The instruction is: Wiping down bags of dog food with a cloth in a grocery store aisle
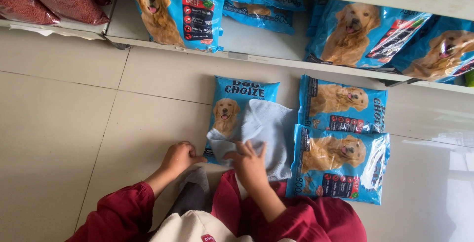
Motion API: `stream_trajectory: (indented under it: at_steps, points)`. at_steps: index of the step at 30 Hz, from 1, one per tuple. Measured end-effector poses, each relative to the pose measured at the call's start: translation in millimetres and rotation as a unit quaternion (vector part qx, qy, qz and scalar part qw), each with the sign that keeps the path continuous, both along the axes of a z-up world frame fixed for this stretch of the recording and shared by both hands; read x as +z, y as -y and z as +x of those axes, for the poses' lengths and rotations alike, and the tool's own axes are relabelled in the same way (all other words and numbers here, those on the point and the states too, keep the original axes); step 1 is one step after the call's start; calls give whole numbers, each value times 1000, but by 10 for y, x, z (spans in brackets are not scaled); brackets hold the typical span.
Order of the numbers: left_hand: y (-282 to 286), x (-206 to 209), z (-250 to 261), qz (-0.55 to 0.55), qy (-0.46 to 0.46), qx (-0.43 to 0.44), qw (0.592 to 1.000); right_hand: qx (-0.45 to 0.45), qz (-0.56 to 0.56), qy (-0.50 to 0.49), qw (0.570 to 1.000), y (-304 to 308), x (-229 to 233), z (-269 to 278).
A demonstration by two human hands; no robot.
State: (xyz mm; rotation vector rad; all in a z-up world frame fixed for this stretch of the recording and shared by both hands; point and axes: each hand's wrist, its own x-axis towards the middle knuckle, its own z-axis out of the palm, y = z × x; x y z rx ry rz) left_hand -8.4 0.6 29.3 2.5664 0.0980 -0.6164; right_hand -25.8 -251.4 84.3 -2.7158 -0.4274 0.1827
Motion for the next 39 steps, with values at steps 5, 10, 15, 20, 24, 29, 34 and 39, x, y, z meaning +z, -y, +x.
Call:
stream_trajectory:
  at_steps: [5,10,15,20,24,29,34,39]
  points:
    - [15,83,29,14,-4,0,1000,32,16,46,998,-22,-440,82]
    - [1,45,12,31,5,-24,999,-110,4,-19,994,85,-266,173]
    - [-9,12,-4,37,0,-31,999,-231,-11,-210,950,199,-25,188]
    - [-20,-9,5,47,5,-38,998,-265,-99,-205,937,405,-886,26]
    - [-31,-51,5,47,16,-38,998,-243,-135,-18,960,312,-897,-66]
    - [-38,-101,-9,44,25,-37,998,-241,26,-134,961,563,-1401,-35]
    - [6,-49,-12,26,18,-15,999,-230,90,-308,919,735,-1473,143]
    - [108,-246,29,69,-45,2,997,-43,-76,-285,955,656,-275,332]
